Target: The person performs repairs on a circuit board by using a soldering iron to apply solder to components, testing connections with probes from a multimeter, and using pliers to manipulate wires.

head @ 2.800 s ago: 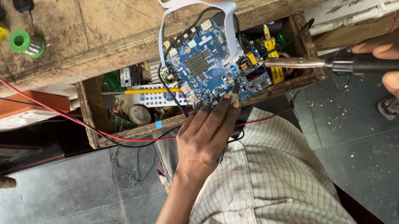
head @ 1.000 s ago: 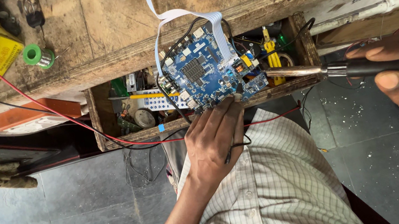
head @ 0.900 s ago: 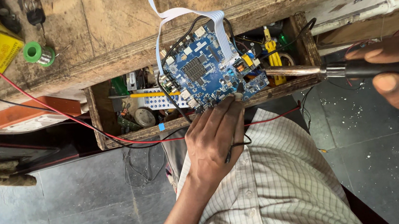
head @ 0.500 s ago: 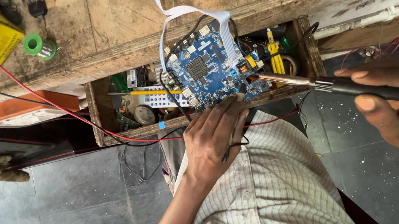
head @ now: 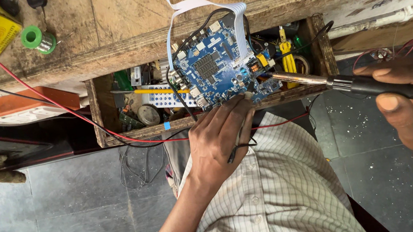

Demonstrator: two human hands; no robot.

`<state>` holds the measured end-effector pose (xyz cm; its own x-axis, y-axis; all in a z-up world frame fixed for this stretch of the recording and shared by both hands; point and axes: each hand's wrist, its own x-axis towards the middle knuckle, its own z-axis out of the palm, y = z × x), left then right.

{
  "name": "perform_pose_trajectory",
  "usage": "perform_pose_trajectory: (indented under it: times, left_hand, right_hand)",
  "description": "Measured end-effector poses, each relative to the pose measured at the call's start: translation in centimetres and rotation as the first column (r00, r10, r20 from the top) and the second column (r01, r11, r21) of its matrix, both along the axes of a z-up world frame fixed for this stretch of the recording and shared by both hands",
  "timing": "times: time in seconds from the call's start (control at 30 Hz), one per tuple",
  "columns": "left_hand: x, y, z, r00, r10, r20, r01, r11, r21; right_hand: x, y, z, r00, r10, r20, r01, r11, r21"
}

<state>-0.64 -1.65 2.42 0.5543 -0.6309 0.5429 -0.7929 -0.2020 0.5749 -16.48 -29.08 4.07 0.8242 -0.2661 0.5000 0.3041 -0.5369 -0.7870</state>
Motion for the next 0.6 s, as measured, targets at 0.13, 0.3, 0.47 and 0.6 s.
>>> perform_pose_trajectory:
  times: [0.13, 0.3, 0.47, 0.6]
  left_hand:
    - [0.0, 0.0, 0.2, 1.000, -0.004, -0.027, 0.004, 1.000, 0.015]
    - [0.1, 0.0, 0.3, 0.998, -0.003, -0.063, 0.001, 0.999, -0.039]
    - [-0.3, -0.1, 0.1, 0.994, 0.031, -0.105, -0.044, 0.992, -0.119]
    - [-0.2, 0.1, -0.2, 0.993, 0.026, -0.117, -0.046, 0.984, -0.172]
  right_hand:
    - [0.2, -0.5, 0.0, 0.999, -0.033, -0.036, 0.032, 0.999, -0.019]
    - [0.3, -0.5, -0.3, 1.000, -0.010, 0.001, 0.010, 0.999, -0.048]
    - [0.1, 0.0, -0.1, 0.996, -0.074, -0.047, 0.074, 0.997, -0.016]
    - [0.3, 0.4, -0.1, 0.999, -0.033, 0.021, 0.033, 0.999, -0.018]
